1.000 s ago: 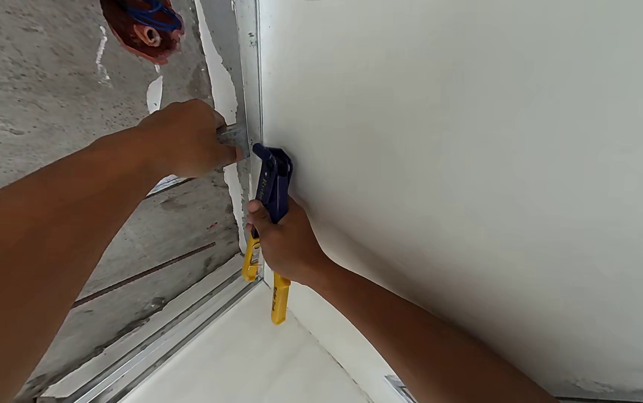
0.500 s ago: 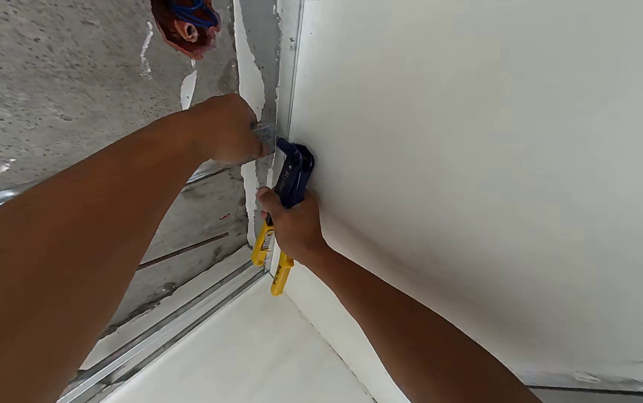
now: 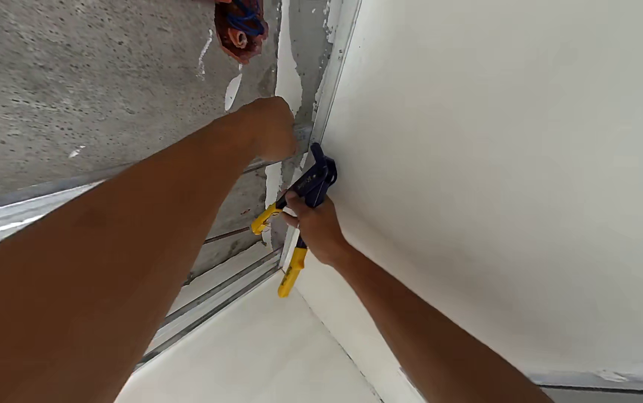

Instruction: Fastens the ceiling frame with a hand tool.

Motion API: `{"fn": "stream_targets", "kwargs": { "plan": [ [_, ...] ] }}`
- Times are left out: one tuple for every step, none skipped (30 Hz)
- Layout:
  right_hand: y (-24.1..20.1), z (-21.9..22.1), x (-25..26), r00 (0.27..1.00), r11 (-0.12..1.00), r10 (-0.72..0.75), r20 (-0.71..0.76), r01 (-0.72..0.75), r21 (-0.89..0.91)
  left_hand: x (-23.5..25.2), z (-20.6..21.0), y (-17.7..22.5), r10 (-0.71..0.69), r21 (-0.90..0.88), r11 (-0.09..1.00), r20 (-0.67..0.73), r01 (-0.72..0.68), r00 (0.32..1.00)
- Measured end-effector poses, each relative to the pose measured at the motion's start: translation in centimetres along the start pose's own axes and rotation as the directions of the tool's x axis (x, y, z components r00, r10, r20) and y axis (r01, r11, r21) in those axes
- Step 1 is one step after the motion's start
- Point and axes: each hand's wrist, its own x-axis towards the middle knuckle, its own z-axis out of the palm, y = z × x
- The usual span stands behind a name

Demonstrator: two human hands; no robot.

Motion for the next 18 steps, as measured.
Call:
{"fn": "stream_targets", "kwargs": {
  "plan": [
    [-0.5,-0.3,-0.1,0.999,1.000,0.028,0.030,-0.028,0.000,0.0,0.1,-0.1,-0.004,-0.004,1.000,-0.010,0.004,1.000],
    [-1.2,-0.6,-0.3,0.997,0.999,0.052,0.054,-0.051,-0.006,0.1,0.3,-0.1,-0.009,-0.007,1.000,-0.015,0.009,1.000],
    [-1.8,-0.9,-0.5,0.995,0.997,0.070,0.074,-0.069,-0.015,0.1,0.5,-0.1,-0.014,-0.009,1.000,-0.019,0.014,1.000],
    [-2.3,-1.2,-0.5,0.993,0.997,0.072,0.093,-0.070,-0.018,0.1,0.5,-0.1,-0.015,-0.006,1.000,-0.023,0.015,1.000],
    [-2.4,-1.4,-0.5,0.993,0.998,0.055,0.105,-0.054,-0.012,0.1,0.5,-0.1,-0.018,-0.004,1.000,-0.023,0.018,1.000],
    [-2.2,-1.5,-0.3,0.995,1.000,0.021,0.097,-0.021,-0.002,0.1,0.5,0.0,-0.022,-0.002,1.000,-0.020,0.022,1.000],
    [-1.9,-1.4,-0.1,0.998,1.000,-0.023,0.065,0.022,0.011,0.1,0.5,0.1,-0.025,0.003,1.000,-0.016,0.025,1.000],
    [-1.5,-1.1,0.2,0.998,0.998,-0.066,0.020,0.066,0.023,0.1,0.5,0.1,-0.024,0.000,1.000,-0.019,0.024,1.000],
    [-1.2,-0.6,0.4,0.995,0.995,-0.097,-0.027,0.097,0.030,0.1,0.5,0.1,-0.022,-0.002,1.000,-0.022,0.022,1.000],
    [-0.9,-0.1,0.7,0.990,0.992,-0.122,-0.070,0.124,0.035,0.1,0.5,0.1,-0.026,0.001,1.000,-0.023,0.026,0.999],
    [-0.6,0.3,0.9,0.983,0.988,-0.144,-0.110,0.149,0.033,0.0,0.4,0.1,-0.032,0.005,0.999,-0.023,0.033,0.999],
    [-0.3,0.7,1.2,0.975,0.985,-0.167,-0.144,0.172,0.025,0.0,0.4,0.1,-0.040,0.009,0.999,-0.023,0.040,0.999],
    [0.0,1.0,1.4,0.968,0.981,-0.183,-0.173,0.190,0.023,0.1,0.4,0.1,-0.045,0.012,0.999,-0.023,0.045,0.999],
    [0.2,1.5,1.5,0.957,0.978,-0.198,-0.210,0.206,0.019,0.1,0.5,0.1,-0.048,0.012,0.999,-0.023,0.048,0.999],
    [0.2,1.9,1.7,0.945,0.975,-0.210,-0.252,0.220,0.012,0.1,0.5,0.2,-0.050,0.017,0.999,-0.021,0.050,0.999],
    [0.0,2.2,1.8,0.935,0.976,-0.210,-0.286,0.219,0.000,0.1,0.5,0.2,-0.052,0.021,0.998,-0.019,0.052,0.998],
    [-0.2,2.3,1.8,0.929,0.978,-0.203,-0.310,0.208,-0.018,0.1,0.5,0.2,-0.052,0.020,0.998,-0.019,0.053,0.998],
    [-0.4,2.2,1.9,0.929,0.980,-0.194,-0.315,0.195,-0.029,0.2,0.4,0.2,-0.049,0.018,0.999,-0.025,0.050,0.998]
  ]
}}
